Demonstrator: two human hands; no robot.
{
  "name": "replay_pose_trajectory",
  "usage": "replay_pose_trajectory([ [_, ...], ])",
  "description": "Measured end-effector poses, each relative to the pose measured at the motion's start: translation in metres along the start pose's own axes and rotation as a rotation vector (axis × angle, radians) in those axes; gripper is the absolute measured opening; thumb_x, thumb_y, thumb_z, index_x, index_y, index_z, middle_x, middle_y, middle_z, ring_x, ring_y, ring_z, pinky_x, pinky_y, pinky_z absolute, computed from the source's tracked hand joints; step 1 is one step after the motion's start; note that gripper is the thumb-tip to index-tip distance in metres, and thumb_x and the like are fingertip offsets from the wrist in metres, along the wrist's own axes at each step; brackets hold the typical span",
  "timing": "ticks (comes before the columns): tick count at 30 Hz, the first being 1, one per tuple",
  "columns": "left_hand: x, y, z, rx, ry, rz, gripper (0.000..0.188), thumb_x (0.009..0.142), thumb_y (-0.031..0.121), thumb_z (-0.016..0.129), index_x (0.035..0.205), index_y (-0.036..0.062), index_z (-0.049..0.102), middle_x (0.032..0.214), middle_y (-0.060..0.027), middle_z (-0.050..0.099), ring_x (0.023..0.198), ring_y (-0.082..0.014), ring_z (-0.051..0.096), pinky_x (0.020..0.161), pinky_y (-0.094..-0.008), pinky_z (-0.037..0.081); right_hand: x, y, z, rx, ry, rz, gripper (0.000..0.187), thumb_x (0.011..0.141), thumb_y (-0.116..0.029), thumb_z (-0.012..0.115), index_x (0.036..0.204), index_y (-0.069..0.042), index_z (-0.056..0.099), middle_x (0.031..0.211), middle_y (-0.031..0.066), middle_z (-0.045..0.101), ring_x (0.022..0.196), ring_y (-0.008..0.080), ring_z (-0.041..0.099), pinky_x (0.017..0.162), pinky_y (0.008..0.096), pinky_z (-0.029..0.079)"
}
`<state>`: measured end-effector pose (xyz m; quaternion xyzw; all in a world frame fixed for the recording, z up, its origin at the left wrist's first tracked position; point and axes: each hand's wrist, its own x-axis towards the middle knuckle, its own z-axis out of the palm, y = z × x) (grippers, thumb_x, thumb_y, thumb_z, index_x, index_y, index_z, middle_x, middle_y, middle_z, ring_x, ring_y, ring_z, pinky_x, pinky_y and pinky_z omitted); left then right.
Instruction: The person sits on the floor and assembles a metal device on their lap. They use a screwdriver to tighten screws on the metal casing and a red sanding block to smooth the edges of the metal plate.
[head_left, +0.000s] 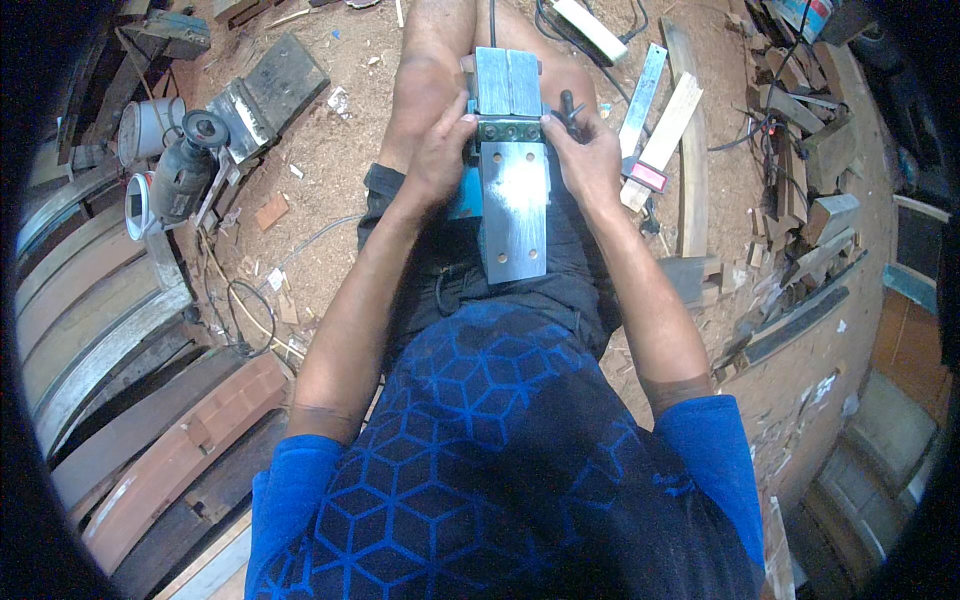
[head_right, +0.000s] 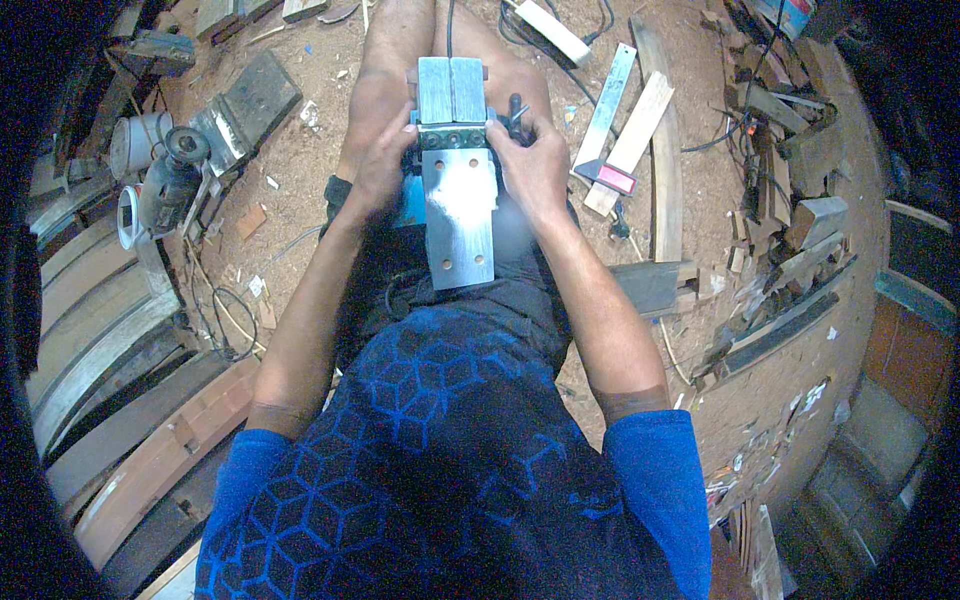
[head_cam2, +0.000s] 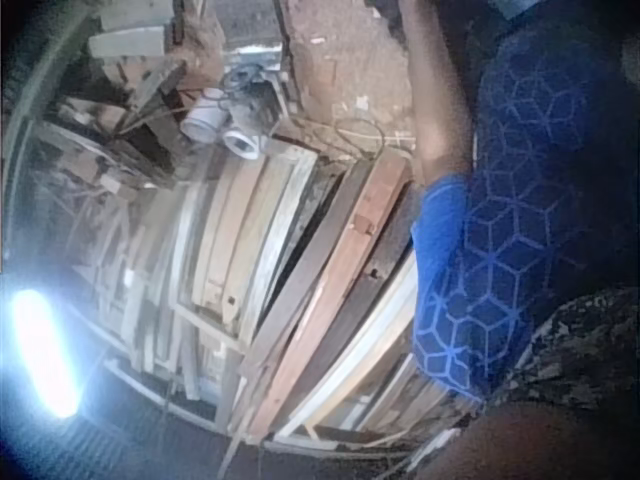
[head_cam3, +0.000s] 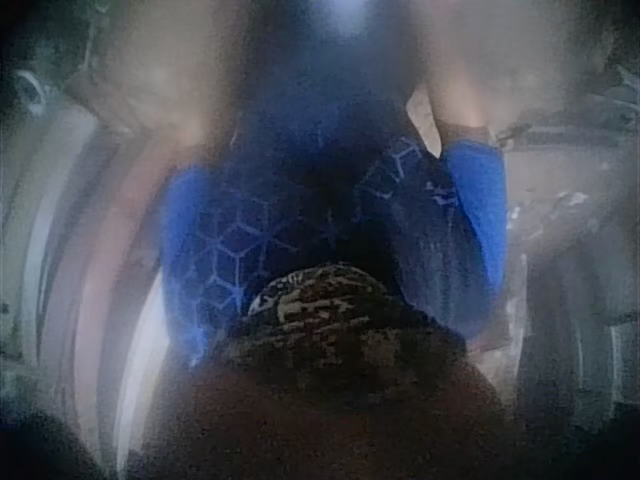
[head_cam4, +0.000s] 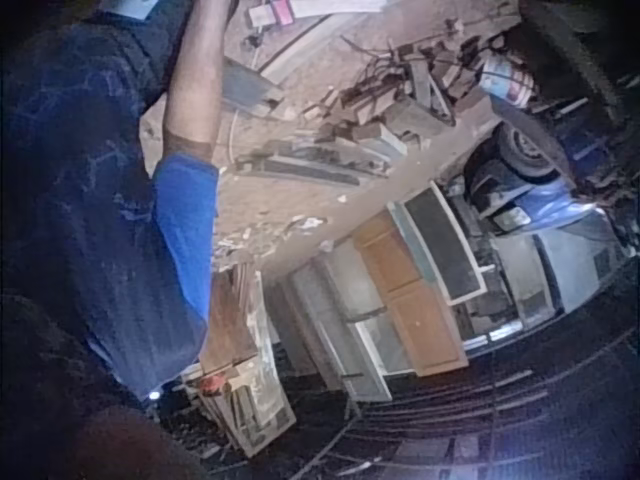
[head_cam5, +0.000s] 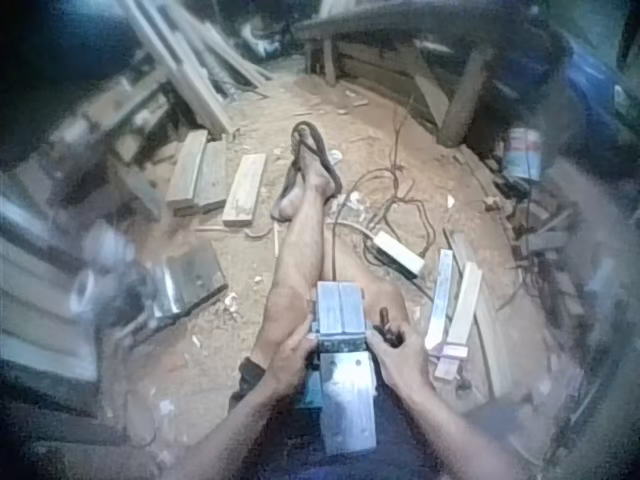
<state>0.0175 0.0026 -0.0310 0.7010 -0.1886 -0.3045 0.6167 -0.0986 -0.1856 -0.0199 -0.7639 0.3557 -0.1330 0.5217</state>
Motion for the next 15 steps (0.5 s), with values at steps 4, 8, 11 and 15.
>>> replay_pose_trajectory([
  [4,0.002,-0.001,-0.004,0.068,-0.015,0.049,0.066,0.109,0.025,0.042,0.158,-0.0165,0.028,0.163,-0.0310,0.038,0.151,-0.0306,0.041,0.123,-0.0332,0.032,-0.002,0.000,0.003,0.028,0.039,-0.017,0.042,0.086,-0.034,0.081,0.095,0.007,0.074,0.082,0.0184,0.074,0.077,0.0255,0.071,0.074,0.0404,0.054],
  [8,-0.001,0.004,-0.002,0.105,0.003,0.021,0.066,0.108,0.026,0.041,0.157,-0.0166,0.028,0.164,-0.0317,0.037,0.153,-0.0317,0.038,0.124,-0.0333,0.030,-0.001,0.003,0.003,0.041,0.039,-0.011,0.043,0.086,-0.035,0.081,0.096,0.007,0.074,0.084,0.0196,0.074,0.078,0.0272,0.072,0.074,0.0411,0.055],
  [11,-0.002,0.008,0.000,0.124,0.008,-0.005,0.066,0.108,0.026,0.042,0.157,-0.0170,0.029,0.163,-0.0315,0.037,0.153,-0.0316,0.037,0.124,-0.0331,0.029,-0.001,0.003,0.004,-0.012,0.074,-0.025,0.043,0.086,-0.035,0.082,0.096,0.006,0.074,0.085,0.0209,0.075,0.080,0.0278,0.073,0.075,0.0420,0.055],
  [15,-0.005,0.017,0.000,0.133,-0.006,-0.020,0.067,0.108,0.025,0.043,0.157,-0.0174,0.028,0.163,-0.0308,0.038,0.153,-0.0313,0.038,0.124,-0.0331,0.030,-0.004,-0.004,0.002,0.013,0.042,0.019,0.044,0.086,-0.036,0.082,0.096,0.006,0.074,0.086,0.0222,0.075,0.082,0.0281,0.073,0.075,0.0422,0.055],
])
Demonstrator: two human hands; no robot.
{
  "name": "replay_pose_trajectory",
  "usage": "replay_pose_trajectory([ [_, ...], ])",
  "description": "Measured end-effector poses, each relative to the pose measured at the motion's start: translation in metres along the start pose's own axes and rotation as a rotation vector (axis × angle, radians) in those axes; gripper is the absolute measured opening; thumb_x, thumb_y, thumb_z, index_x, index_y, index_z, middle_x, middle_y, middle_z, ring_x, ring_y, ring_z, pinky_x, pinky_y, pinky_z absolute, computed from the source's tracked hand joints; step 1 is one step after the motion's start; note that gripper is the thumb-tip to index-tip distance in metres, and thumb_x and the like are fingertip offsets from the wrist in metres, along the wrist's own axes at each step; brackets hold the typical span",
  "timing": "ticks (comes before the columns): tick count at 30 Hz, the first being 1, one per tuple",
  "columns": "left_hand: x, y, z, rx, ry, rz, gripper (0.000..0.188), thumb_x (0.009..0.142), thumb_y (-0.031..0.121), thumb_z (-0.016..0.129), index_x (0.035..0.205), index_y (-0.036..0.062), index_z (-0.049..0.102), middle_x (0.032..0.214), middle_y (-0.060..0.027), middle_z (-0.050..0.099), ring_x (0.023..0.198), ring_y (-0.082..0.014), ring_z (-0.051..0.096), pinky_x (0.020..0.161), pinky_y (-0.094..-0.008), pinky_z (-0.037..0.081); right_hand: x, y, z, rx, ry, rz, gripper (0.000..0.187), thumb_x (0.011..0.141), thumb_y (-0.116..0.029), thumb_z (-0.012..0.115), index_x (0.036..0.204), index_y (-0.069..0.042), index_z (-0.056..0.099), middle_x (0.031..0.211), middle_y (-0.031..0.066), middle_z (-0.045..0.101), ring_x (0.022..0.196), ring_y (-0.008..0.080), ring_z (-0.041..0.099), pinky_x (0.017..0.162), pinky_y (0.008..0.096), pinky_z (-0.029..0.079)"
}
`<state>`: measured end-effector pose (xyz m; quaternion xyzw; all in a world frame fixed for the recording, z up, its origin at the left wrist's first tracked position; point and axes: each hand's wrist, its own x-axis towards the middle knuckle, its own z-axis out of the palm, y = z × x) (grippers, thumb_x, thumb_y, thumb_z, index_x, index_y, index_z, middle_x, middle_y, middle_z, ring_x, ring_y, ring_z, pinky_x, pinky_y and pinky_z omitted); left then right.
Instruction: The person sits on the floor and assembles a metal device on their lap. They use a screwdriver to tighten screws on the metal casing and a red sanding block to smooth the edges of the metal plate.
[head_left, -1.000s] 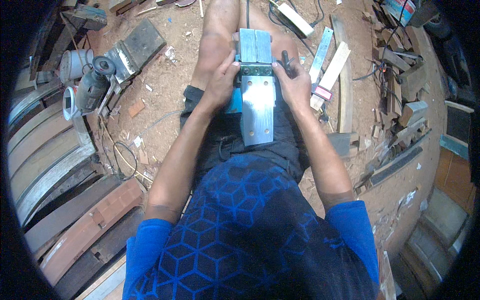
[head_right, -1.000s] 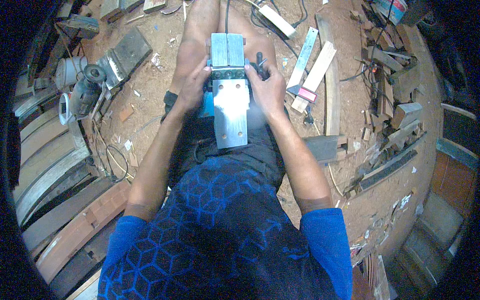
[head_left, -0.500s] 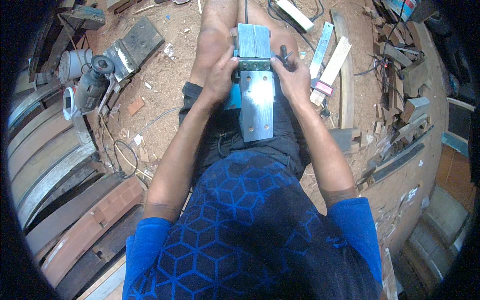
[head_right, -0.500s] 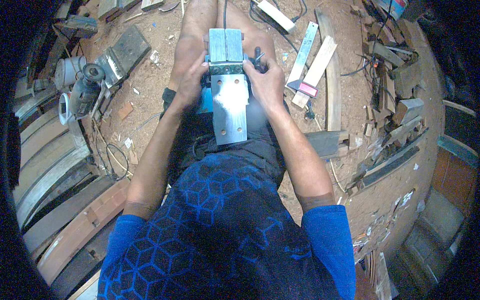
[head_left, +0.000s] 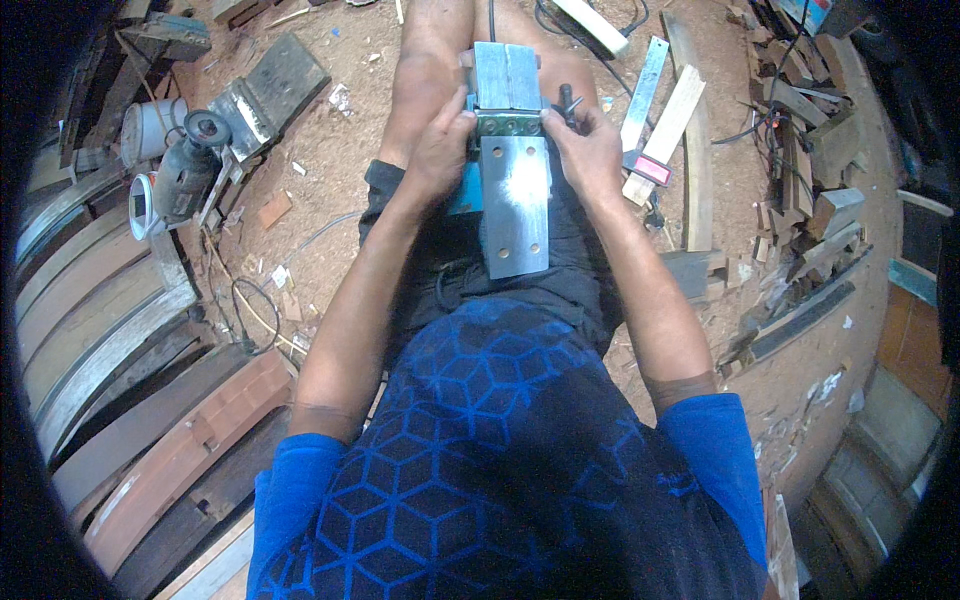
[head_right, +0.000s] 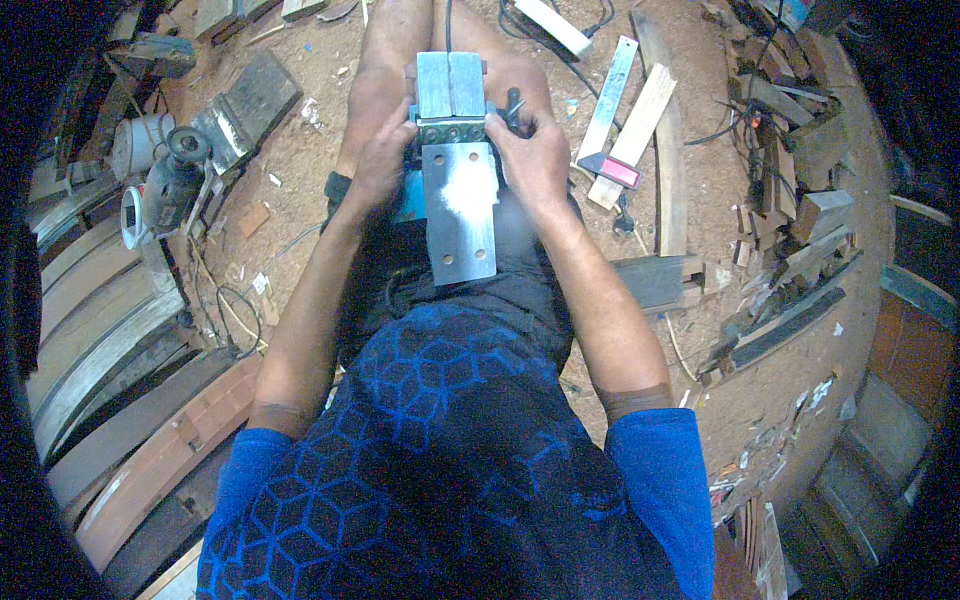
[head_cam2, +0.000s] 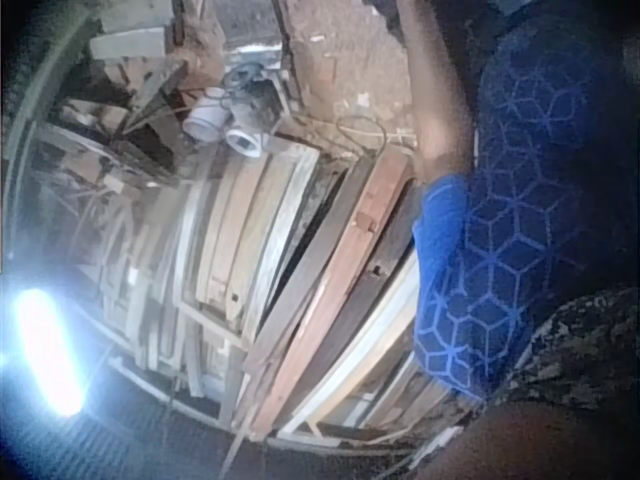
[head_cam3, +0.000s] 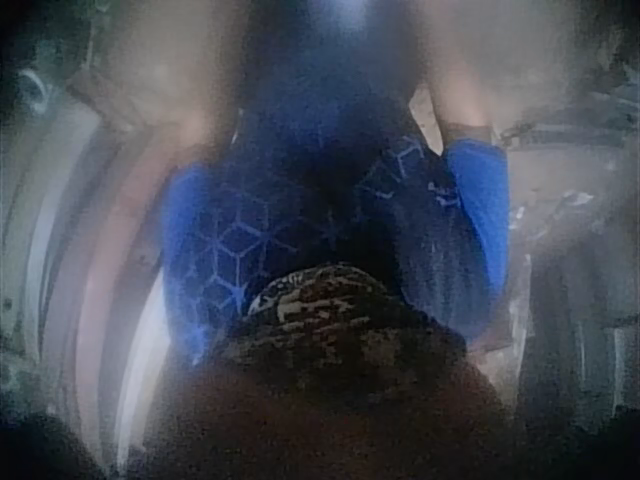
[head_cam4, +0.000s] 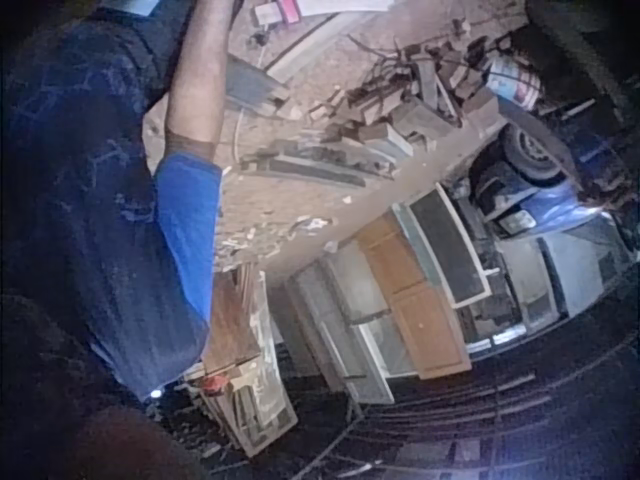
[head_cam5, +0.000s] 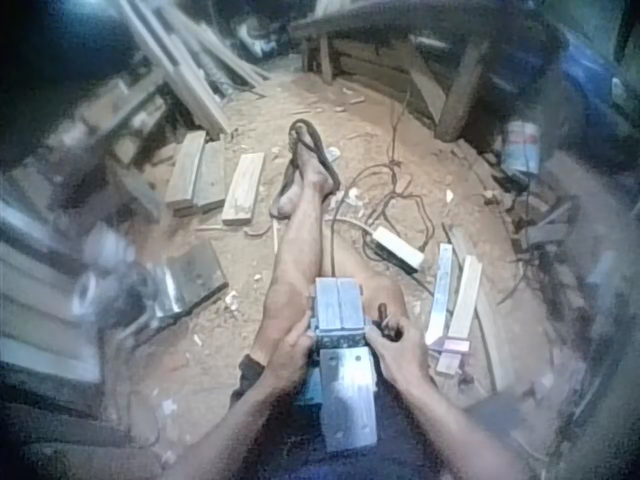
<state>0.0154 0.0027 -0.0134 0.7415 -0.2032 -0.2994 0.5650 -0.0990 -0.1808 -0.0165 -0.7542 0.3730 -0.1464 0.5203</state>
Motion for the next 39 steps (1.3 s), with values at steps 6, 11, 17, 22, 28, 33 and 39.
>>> replay_pose_trajectory([
  [6,0.002,-0.003,0.000,-0.068,-0.006,0.015,0.068,0.109,0.026,0.046,0.158,-0.0170,0.026,0.161,-0.0302,0.041,0.151,-0.0302,0.040,0.123,-0.0330,0.031,0.000,0.002,0.001,0.013,0.006,-0.013,0.042,0.086,-0.036,0.082,0.093,0.005,0.074,0.083,0.0201,0.074,0.078,0.0275,0.071,0.074,0.0414,0.054],
  [11,0.003,-0.012,0.005,-0.123,0.009,0.021,0.072,0.109,0.026,0.052,0.159,-0.0170,0.023,0.160,-0.0301,0.041,0.148,-0.0286,0.043,0.120,-0.0321,0.036,0.002,0.005,0.000,0.000,-0.009,-0.011,0.041,0.085,-0.035,0.081,0.092,0.005,0.074,0.083,0.0196,0.074,0.078,0.0272,0.071,0.074,0.0414,0.054],
  [17,-0.001,-0.005,0.007,-0.161,0.001,0.058,0.074,0.108,0.024,0.056,0.158,-0.0180,0.021,0.155,-0.0298,0.046,0.141,-0.0261,0.051,0.114,-0.0300,0.042,-0.001,-0.003,-0.002,-0.030,-0.015,0.019,0.042,0.084,-0.036,0.082,0.094,0.005,0.075,0.083,0.0196,0.074,0.078,0.0269,0.072,0.074,0.0414,0.055],
  [22,0.002,-0.013,0.006,-0.118,0.028,0.102,0.074,0.107,0.028,0.059,0.159,-0.0144,0.028,0.149,-0.0326,0.052,0.132,-0.0238,0.058,0.107,-0.0313,0.048,0.000,-0.005,-0.002,-0.060,-0.033,0.020,0.043,0.088,-0.036,0.081,0.101,0.004,0.076,0.087,0.0151,0.074,0.081,0.0217,0.069,0.076,0.0364,0.054],
  [28,-0.035,0.030,0.029,0.534,0.564,0.067,0.052,0.094,0.032,0.077,0.137,0.0077,0.062,0.110,-0.0165,0.067,0.101,-0.0260,0.068,0.085,-0.0393,0.055,0.003,0.005,0.002,-0.079,-0.031,0.009,0.044,0.090,-0.035,0.082,0.104,0.007,0.075,0.090,0.0144,0.075,0.083,0.0190,0.068,0.076,0.0339,0.053],
  [33,-0.042,0.032,0.030,0.444,0.633,0.154,0.023,0.090,0.028,0.083,0.101,0.0085,0.079,0.100,-0.0095,0.068,0.092,-0.0234,0.069,0.082,-0.0362,0.056,0.000,0.002,0.001,-0.037,-0.035,-0.010,0.044,0.090,-0.033,0.083,0.103,0.008,0.074,0.090,0.0144,0.075,0.081,0.0179,0.068,0.074,0.0331,0.053],
  [39,-0.038,0.026,0.033,0.416,0.649,0.217,0.016,0.087,0.022,0.082,0.099,0.0102,0.082,0.097,-0.0076,0.069,0.090,-0.0236,0.069,0.079,-0.0363,0.055,-0.001,0.003,0.002,-0.041,-0.011,-0.015,0.040,0.090,-0.032,0.083,0.098,0.006,0.074,0.083,0.0106,0.073,0.076,0.0157,0.065,0.070,0.0328,0.051],
])
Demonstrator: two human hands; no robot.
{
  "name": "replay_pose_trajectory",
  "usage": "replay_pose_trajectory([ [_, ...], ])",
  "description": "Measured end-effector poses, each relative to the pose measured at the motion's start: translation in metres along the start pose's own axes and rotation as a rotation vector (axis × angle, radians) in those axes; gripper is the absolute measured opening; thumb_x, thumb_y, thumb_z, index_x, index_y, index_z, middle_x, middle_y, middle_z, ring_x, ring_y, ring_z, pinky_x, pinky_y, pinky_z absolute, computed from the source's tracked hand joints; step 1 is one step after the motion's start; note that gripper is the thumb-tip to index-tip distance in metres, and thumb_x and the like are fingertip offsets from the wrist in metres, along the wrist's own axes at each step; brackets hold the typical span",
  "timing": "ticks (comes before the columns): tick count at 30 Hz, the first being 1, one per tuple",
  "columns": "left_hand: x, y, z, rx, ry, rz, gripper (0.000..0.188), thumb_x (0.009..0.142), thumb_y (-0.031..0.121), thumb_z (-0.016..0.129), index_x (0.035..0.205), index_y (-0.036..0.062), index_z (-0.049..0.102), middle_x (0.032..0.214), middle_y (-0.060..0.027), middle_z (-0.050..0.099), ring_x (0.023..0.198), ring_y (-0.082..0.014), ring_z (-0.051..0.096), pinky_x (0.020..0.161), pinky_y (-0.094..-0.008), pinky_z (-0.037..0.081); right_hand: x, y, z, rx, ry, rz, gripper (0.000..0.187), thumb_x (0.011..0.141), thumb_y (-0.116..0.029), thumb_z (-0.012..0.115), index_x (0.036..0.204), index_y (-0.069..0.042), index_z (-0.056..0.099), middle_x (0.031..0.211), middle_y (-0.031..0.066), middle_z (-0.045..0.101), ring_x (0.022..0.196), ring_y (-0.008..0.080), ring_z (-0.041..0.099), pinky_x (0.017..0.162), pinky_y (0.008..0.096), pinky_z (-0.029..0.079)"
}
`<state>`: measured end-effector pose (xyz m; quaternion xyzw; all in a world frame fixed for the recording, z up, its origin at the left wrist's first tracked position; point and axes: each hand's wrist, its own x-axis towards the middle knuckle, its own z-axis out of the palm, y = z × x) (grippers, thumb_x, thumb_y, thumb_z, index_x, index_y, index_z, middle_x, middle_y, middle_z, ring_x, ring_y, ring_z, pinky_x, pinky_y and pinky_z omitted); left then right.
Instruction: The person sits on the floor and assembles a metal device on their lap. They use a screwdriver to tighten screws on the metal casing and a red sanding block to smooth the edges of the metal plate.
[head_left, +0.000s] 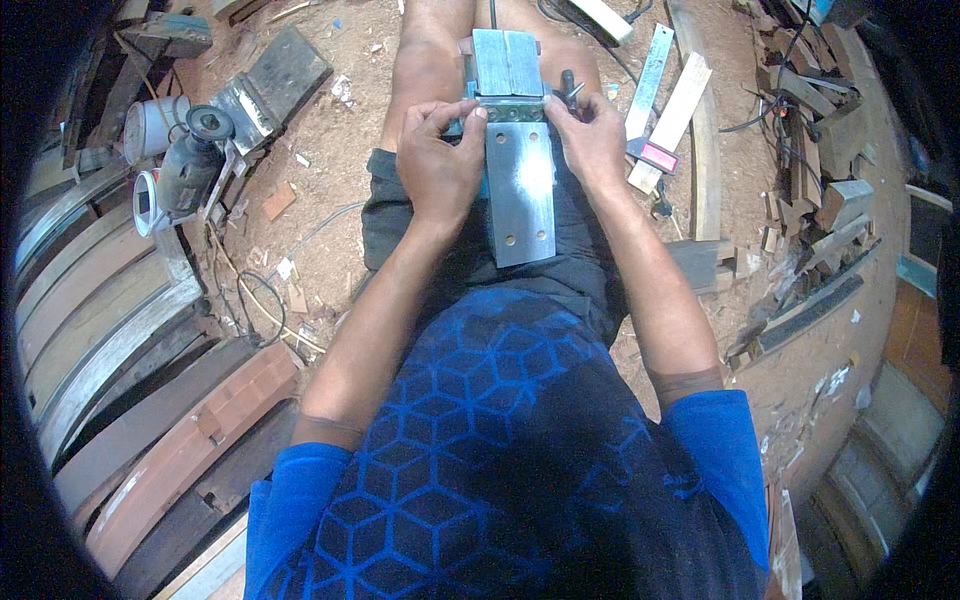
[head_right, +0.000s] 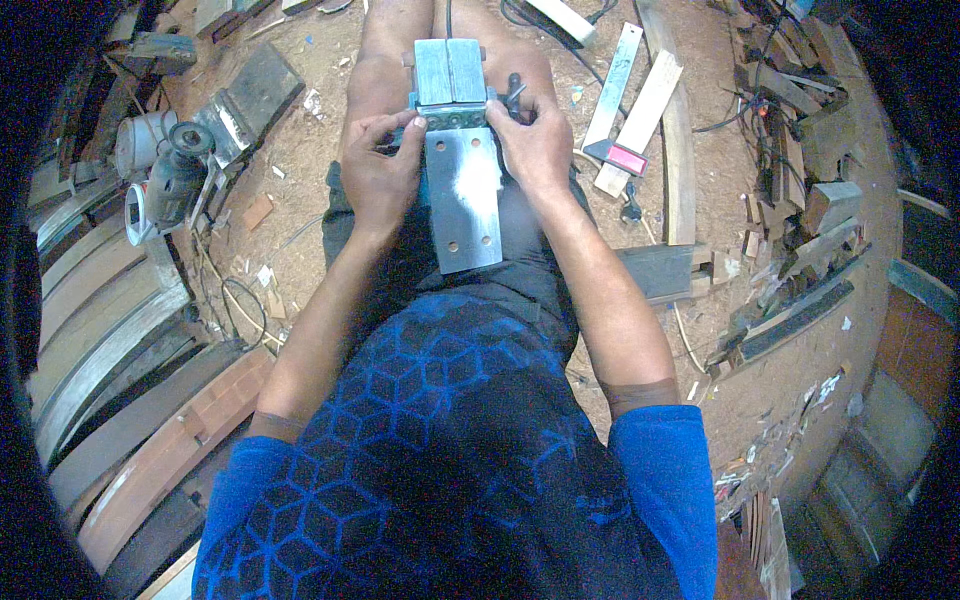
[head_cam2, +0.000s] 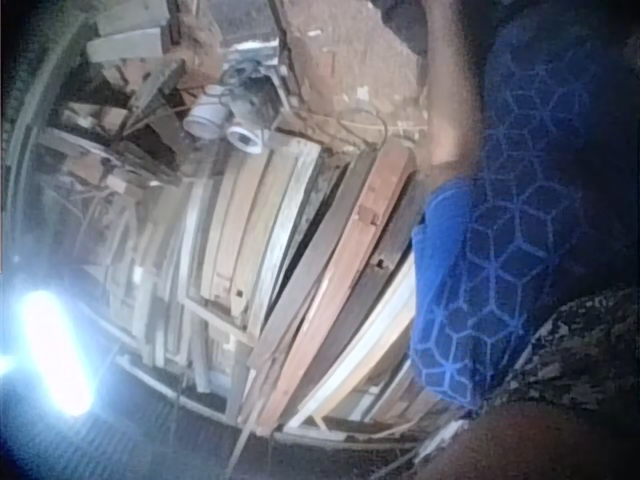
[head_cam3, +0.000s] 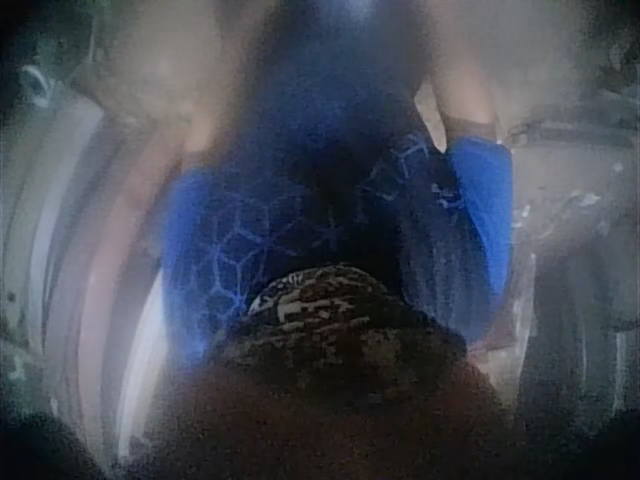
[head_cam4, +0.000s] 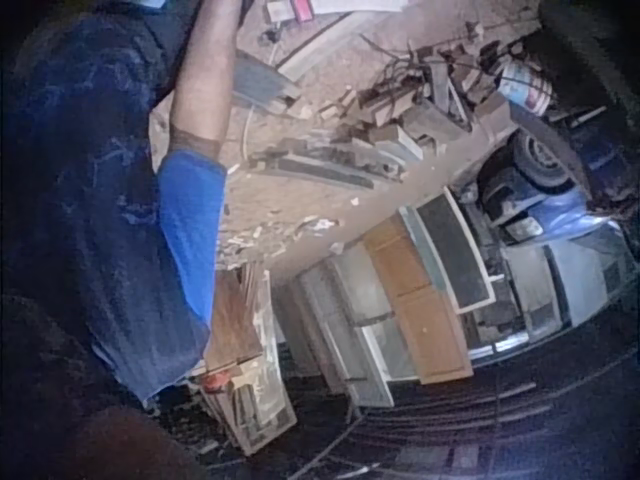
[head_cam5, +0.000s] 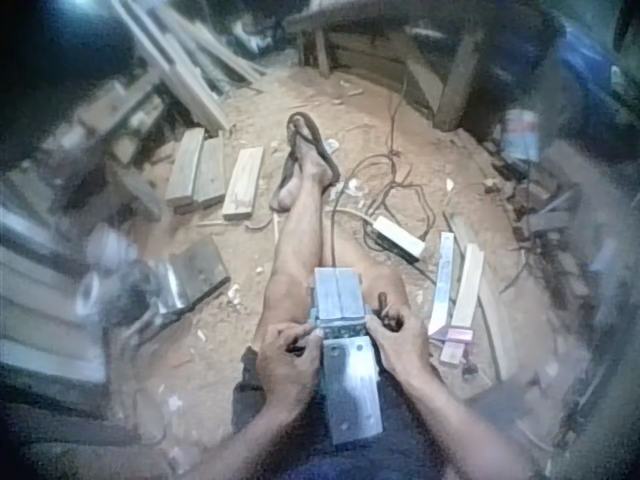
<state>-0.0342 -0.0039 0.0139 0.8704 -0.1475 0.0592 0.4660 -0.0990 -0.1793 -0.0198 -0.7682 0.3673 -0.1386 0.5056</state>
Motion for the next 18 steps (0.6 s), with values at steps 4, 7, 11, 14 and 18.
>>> replay_pose_trajectory([
  [4,0.0003,-0.0030,0.0033,-0.024,-0.019,-0.025,0.016,0.088,0.021,0.081,0.099,0.0096,0.082,0.097,-0.0075,0.069,0.089,-0.0229,0.068,0.079,-0.0354,0.055,0.0005,0.0027,0.0014,0.011,0.023,-0.019,0.039,0.090,-0.032,0.083,0.095,0.006,0.073,0.080,0.0095,0.071,0.074,0.0152,0.063,0.069,0.0327,0.051],
  [7,0.0001,-0.0048,0.0032,-0.042,-0.017,-0.025,0.016,0.088,0.020,0.081,0.100,0.0094,0.082,0.097,-0.0070,0.069,0.086,-0.0211,0.067,0.077,-0.0342,0.054,-0.0004,-0.0005,0.0005,0.016,0.005,-0.005,0.041,0.089,-0.034,0.083,0.096,0.006,0.073,0.081,0.0100,0.071,0.075,0.0158,0.064,0.069,0.0327,0.051],
  [11,-0.0001,-0.0018,0.0030,-0.046,-0.049,-0.069,0.016,0.088,0.020,0.081,0.101,0.0094,0.083,0.095,-0.0062,0.068,0.081,-0.0178,0.065,0.075,-0.0324,0.054,0.0007,0.0012,-0.0004,-0.008,0.033,0.013,0.042,0.083,-0.037,0.083,0.093,0.003,0.074,0.083,0.0194,0.074,0.078,0.0281,0.073,0.074,0.0411,0.056],
  [14,0.0013,-0.0031,0.0035,-0.081,-0.053,-0.063,0.017,0.089,0.019,0.080,0.101,0.0088,0.083,0.094,-0.0058,0.068,0.079,-0.0161,0.062,0.074,-0.0311,0.053,0.0029,0.0032,0.0008,-0.016,0.025,0.002,0.042,0.083,-0.037,0.083,0.093,0.003,0.074,0.084,0.0193,0.074,0.078,0.0280,0.073,0.074,0.0410,0.056],
  [18,0.0014,-0.0071,0.0047,-0.091,-0.045,-0.058,0.017,0.089,0.019,0.080,0.101,0.0076,0.083,0.093,-0.0061,0.069,0.077,-0.0158,0.062,0.073,-0.0303,0.053,0.0010,-0.0005,-0.0006,-0.008,0.003,0.012,0.042,0.085,-0.036,0.083,0.094,0.003,0.074,0.083,0.0161,0.073,0.077,0.0243,0.070,0.073,0.0385,0.054],
])
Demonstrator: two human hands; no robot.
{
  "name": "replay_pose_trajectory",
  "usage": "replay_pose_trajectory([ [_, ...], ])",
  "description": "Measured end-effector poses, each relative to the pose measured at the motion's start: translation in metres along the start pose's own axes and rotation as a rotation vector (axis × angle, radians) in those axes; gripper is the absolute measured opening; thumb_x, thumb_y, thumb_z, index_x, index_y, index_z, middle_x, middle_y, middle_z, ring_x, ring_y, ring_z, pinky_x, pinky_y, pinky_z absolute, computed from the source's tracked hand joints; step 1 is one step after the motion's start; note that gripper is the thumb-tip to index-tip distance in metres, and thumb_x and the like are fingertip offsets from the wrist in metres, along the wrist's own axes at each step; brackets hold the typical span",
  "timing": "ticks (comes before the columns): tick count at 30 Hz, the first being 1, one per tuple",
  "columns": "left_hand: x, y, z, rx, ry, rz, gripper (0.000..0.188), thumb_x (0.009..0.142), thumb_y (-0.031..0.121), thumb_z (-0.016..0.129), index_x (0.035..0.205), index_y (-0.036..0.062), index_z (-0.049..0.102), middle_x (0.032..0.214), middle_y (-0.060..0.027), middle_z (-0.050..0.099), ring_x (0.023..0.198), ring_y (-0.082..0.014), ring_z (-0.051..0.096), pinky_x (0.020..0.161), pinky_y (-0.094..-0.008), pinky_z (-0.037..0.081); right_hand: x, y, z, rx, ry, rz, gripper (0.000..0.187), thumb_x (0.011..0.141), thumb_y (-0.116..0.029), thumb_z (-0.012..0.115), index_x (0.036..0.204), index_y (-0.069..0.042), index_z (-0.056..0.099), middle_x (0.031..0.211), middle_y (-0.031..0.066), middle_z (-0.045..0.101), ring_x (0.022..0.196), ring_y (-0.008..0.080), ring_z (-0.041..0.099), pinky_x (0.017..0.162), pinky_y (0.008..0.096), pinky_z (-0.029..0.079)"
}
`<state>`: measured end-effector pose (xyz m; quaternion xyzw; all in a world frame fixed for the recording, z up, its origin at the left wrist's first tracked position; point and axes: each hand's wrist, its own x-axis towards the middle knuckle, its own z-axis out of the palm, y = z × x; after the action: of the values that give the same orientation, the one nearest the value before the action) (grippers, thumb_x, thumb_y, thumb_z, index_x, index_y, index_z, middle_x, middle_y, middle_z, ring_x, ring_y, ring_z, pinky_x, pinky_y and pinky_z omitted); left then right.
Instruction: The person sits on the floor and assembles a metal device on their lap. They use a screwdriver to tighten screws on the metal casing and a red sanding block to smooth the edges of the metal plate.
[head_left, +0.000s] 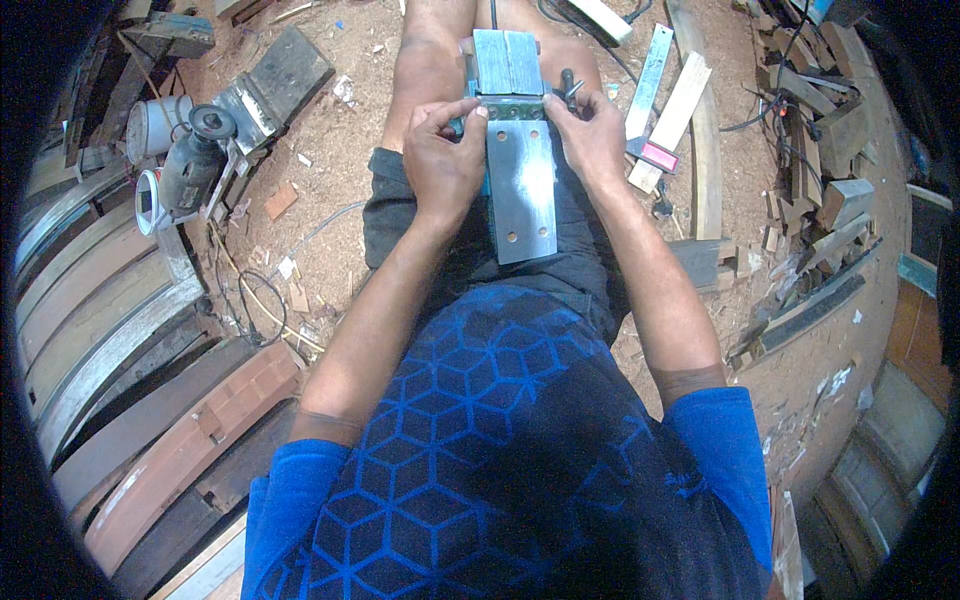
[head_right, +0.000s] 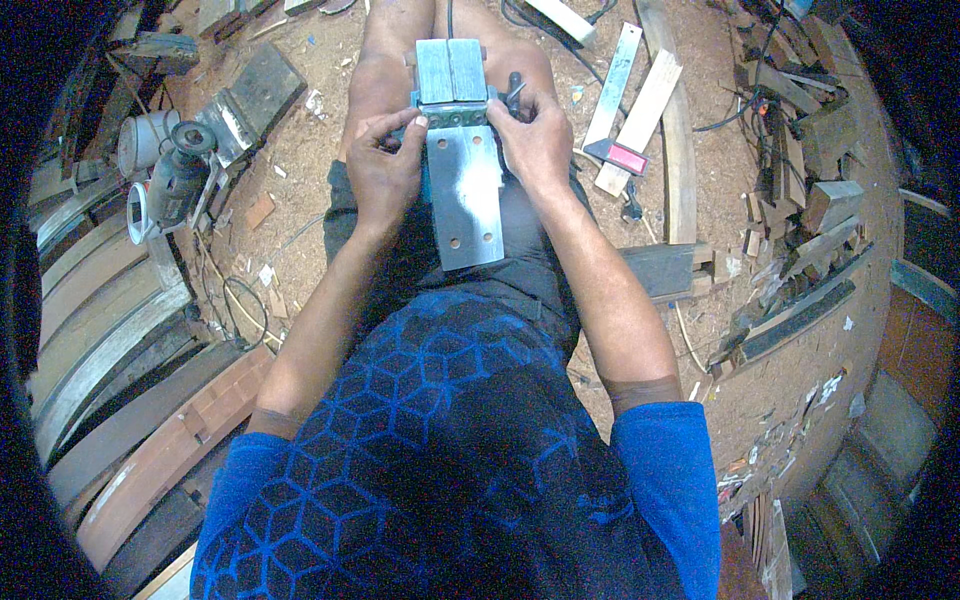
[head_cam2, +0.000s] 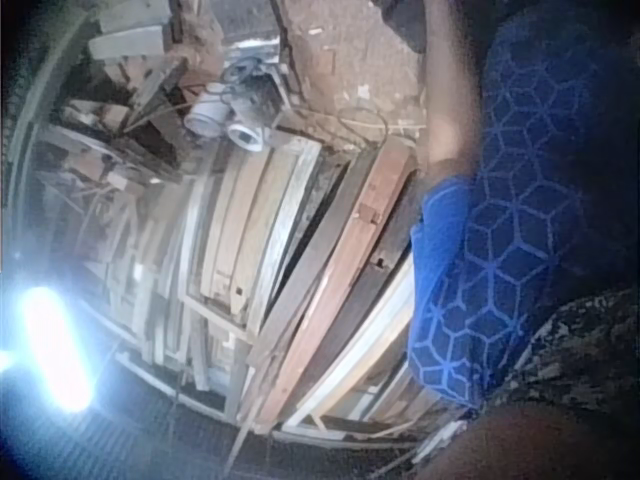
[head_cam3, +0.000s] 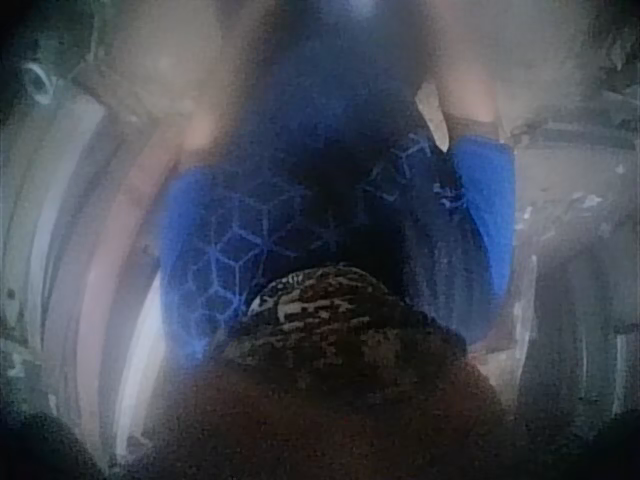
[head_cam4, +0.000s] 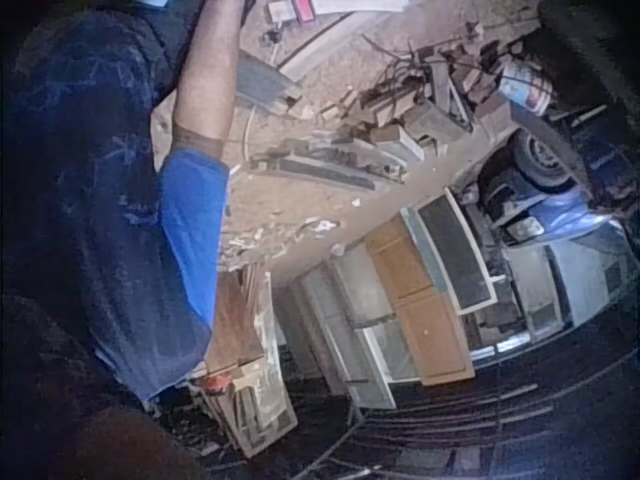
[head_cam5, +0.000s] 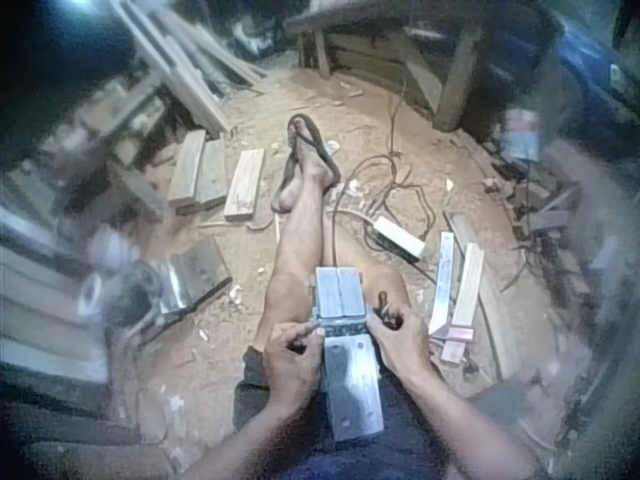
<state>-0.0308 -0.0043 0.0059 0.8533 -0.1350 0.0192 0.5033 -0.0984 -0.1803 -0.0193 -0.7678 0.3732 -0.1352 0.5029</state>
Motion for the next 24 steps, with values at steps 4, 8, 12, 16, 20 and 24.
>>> replay_pose_trajectory([
  [4,0.002,0.005,0.001,0.013,0.011,-0.037,0.021,0.088,0.023,0.081,0.101,0.0072,0.083,0.091,-0.0069,0.070,0.075,-0.0161,0.064,0.072,-0.0312,0.054,0.002,0.005,0.003,0.003,0.003,-0.016,0.039,0.090,-0.033,0.083,0.097,0.004,0.073,0.083,0.0095,0.072,0.076,0.0159,0.063,0.070,0.0331,0.050],
  [8,0.006,0.005,-0.001,0.022,-0.021,-0.164,0.025,0.087,0.027,0.082,0.104,0.0082,0.084,0.091,-0.0076,0.073,0.073,-0.0165,0.067,0.072,-0.0318,0.055,0.003,0.002,0.001,-0.016,-0.008,-0.004,0.041,0.089,-0.034,0.084,0.096,0.005,0.073,0.083,0.0092,0.071,0.075,0.0154,0.063,0.070,0.0328,0.051],
  [12,0.007,0.005,-0.001,-0.004,-0.036,-0.154,0.027,0.086,0.028,0.082,0.105,0.0090,0.084,0.091,-0.0071,0.074,0.074,-0.0164,0.067,0.073,-0.0316,0.055,0.004,0.004,0.002,-0.009,0.024,-0.007,0.043,0.086,-0.036,0.084,0.096,0.004,0.074,0.084,0.0135,0.073,0.077,0.0210,0.067,0.072,0.0359,0.053],
  [16,0.008,-0.001,-0.001,-0.051,-0.045,-0.163,0.027,0.086,0.029,0.083,0.104,0.0084,0.084,0.092,-0.0072,0.076,0.075,-0.0158,0.068,0.074,-0.0312,0.056,0.003,0.003,0.001,0.003,0.021,-0.004,0.046,0.082,-0.039,0.083,0.097,0.003,0.075,0.087,0.0212,0.075,0.082,0.0309,0.074,0.076,0.0420,0.056],
  [20,0.010,0.005,-0.002,-0.059,-0.080,-0.208,0.030,0.087,0.029,0.083,0.105,0.0051,0.082,0.094,-0.0092,0.078,0.077,-0.0160,0.071,0.075,-0.0306,0.057,0.004,0.004,0.001,0.010,0.040,-0.015,0.045,0.081,-0.039,0.084,0.095,0.003,0.075,0.085,0.0205,0.075,0.080,0.0307,0.074,0.075,0.0422,0.056],
  [24,0.013,0.010,0.000,-0.097,-0.055,-0.224,0.033,0.088,0.028,0.082,0.108,0.0023,0.079,0.093,-0.0114,0.079,0.080,-0.0169,0.073,0.075,-0.0310,0.058,0.002,0.002,0.000,-0.009,0.001,-0.015,0.043,0.087,-0.035,0.083,0.097,0.006,0.073,0.084,0.0117,0.072,0.076,0.0180,0.065,0.071,0.0341,0.051],
])
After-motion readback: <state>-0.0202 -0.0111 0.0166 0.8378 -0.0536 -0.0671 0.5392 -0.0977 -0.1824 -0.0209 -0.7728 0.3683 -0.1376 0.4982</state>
